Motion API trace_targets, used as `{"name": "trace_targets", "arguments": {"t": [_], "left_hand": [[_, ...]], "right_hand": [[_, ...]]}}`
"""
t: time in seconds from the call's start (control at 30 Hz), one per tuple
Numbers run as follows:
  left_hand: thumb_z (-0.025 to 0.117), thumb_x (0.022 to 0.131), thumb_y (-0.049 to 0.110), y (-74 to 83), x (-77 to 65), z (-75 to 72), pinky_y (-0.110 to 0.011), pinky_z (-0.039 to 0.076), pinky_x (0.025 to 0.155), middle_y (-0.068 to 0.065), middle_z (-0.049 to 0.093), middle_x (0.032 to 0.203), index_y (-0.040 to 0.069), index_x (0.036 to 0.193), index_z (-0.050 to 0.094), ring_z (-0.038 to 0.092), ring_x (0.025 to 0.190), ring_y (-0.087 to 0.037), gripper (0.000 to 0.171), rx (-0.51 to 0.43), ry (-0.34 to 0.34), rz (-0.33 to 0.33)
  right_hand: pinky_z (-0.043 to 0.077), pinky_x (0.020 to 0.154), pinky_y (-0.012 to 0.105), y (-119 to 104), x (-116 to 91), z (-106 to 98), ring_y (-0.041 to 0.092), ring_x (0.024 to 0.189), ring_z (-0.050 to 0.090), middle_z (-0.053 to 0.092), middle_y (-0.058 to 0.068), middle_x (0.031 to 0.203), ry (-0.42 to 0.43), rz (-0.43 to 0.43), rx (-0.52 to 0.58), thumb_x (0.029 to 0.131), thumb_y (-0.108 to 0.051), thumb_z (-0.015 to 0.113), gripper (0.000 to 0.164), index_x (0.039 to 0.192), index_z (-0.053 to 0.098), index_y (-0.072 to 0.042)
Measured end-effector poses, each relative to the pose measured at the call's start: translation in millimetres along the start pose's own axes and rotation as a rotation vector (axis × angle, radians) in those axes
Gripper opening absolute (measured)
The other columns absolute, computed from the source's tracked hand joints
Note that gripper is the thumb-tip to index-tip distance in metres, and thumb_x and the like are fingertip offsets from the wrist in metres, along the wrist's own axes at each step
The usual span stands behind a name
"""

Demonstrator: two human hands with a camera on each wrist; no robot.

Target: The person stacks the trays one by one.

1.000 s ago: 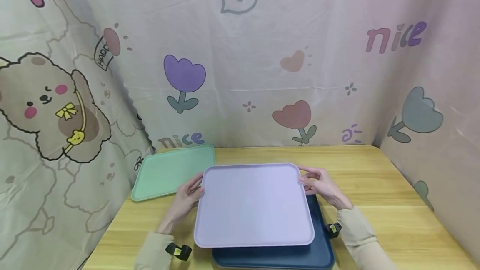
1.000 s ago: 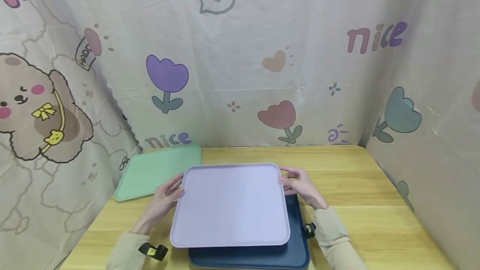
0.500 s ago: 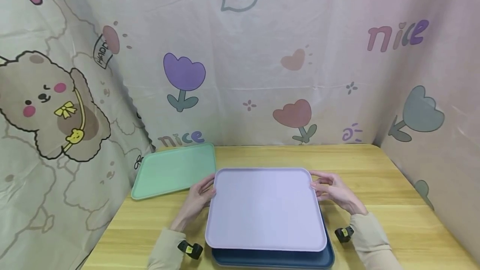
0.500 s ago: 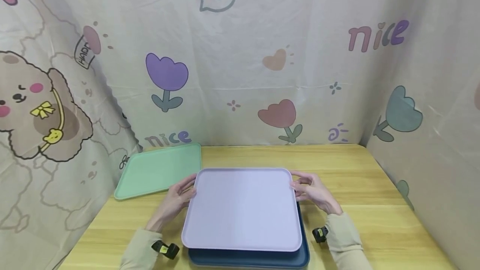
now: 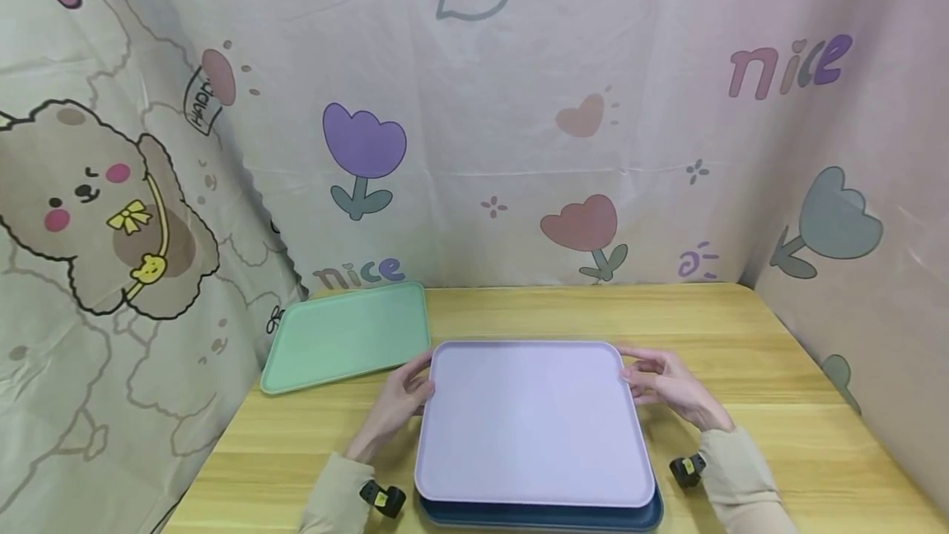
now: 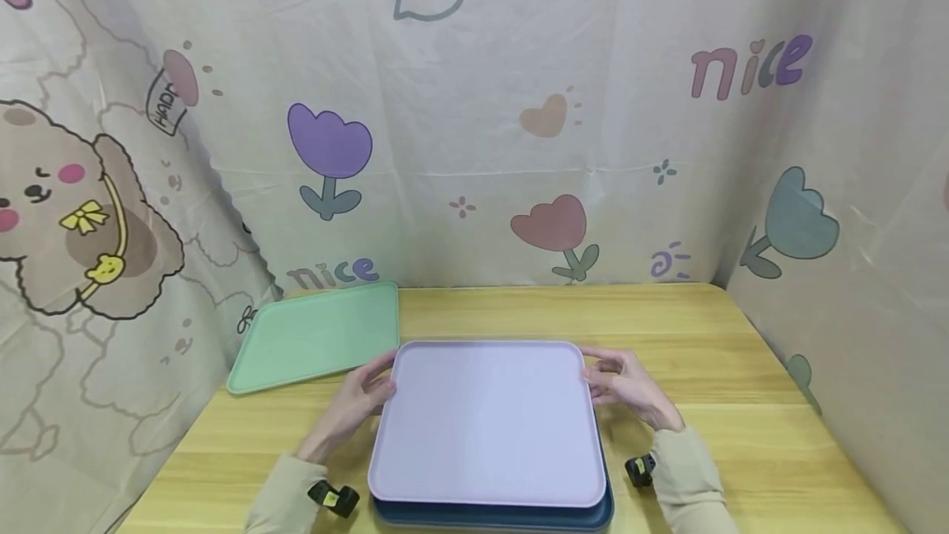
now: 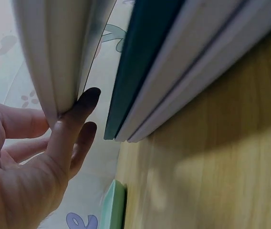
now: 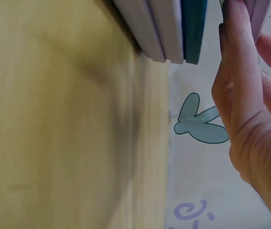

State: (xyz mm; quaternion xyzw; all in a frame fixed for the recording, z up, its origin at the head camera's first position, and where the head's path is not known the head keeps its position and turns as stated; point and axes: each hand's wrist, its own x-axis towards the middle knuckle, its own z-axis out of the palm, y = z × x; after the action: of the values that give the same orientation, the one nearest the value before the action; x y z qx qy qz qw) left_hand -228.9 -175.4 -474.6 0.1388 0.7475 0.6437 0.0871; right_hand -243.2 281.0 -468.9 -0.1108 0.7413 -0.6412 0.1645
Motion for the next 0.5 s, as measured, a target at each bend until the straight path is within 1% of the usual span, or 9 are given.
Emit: {"name": "trace_targets", "arguments": {"t": [0.07,0.13,0.27,0.37,0.43,0.5], "left_hand": [[0.045,0.103,-0.002,-2.1,0.2,0.4,-0.034,0.063,0.084,-0.034,0.028,0.159,-0.007,0.156,0.022,0.055,0.129,-0.046,0.058,0.005,-0.011,0.007],[0.044,0.103,-0.003,-4.3,0.7,0.4,-0.035,0.063,0.085,-0.035,0.029,0.158,-0.008,0.156,0.021,0.054,0.129,-0.048,0.058,-0.001,-0.021,0.009],[0.044,0.102,-0.004,-6.1,0.8,0.2,-0.036,0.063,0.083,-0.040,0.037,0.151,-0.008,0.156,0.019,0.060,0.123,-0.045,0.059,-0.005,-0.037,0.014],[0.043,0.102,-0.005,-6.0,0.8,0.5,-0.036,0.064,0.082,-0.042,0.042,0.146,-0.008,0.156,0.020,0.062,0.121,-0.043,0.059,-0.003,-0.036,0.016],[0.043,0.101,-0.005,-5.5,0.9,1.0,-0.035,0.064,0.083,-0.041,0.043,0.146,-0.008,0.156,0.020,0.061,0.122,-0.044,0.060,0.005,-0.032,0.017],[0.045,0.100,-0.005,-5.0,1.2,2.0,-0.034,0.063,0.085,-0.039,0.041,0.149,-0.008,0.156,0.022,0.057,0.127,-0.047,0.060,0.023,-0.018,0.018]], "right_hand": [[0.064,0.077,0.032,1.5,-0.4,-0.1,0.012,0.080,0.069,0.065,0.003,0.102,-0.003,0.010,-0.001,0.099,-0.012,0.062,0.069,0.151,0.025,0.013],[0.064,0.077,0.032,2.9,-0.6,-0.3,0.012,0.080,0.069,0.065,0.003,0.101,-0.008,0.014,0.000,0.099,-0.011,0.061,0.069,0.151,0.024,0.014],[0.065,0.076,0.033,4.7,-0.5,-0.2,0.013,0.079,0.070,0.066,0.004,0.101,-0.011,0.004,-0.001,0.099,-0.009,0.060,0.067,0.151,0.024,0.015],[0.065,0.075,0.033,4.5,-0.4,1.3,0.013,0.078,0.070,0.066,0.004,0.099,-0.003,-0.004,-0.015,0.099,-0.010,0.061,0.066,0.150,0.026,0.014],[0.064,0.074,0.032,3.9,-0.8,2.2,0.013,0.078,0.069,0.066,0.004,0.098,0.003,-0.013,-0.035,0.099,-0.010,0.061,0.066,0.150,0.027,0.014],[0.064,0.073,0.032,3.4,-1.4,3.0,0.012,0.076,0.068,0.065,0.005,0.097,0.015,-0.022,-0.057,0.098,-0.009,0.061,0.065,0.149,0.029,0.014]]}}
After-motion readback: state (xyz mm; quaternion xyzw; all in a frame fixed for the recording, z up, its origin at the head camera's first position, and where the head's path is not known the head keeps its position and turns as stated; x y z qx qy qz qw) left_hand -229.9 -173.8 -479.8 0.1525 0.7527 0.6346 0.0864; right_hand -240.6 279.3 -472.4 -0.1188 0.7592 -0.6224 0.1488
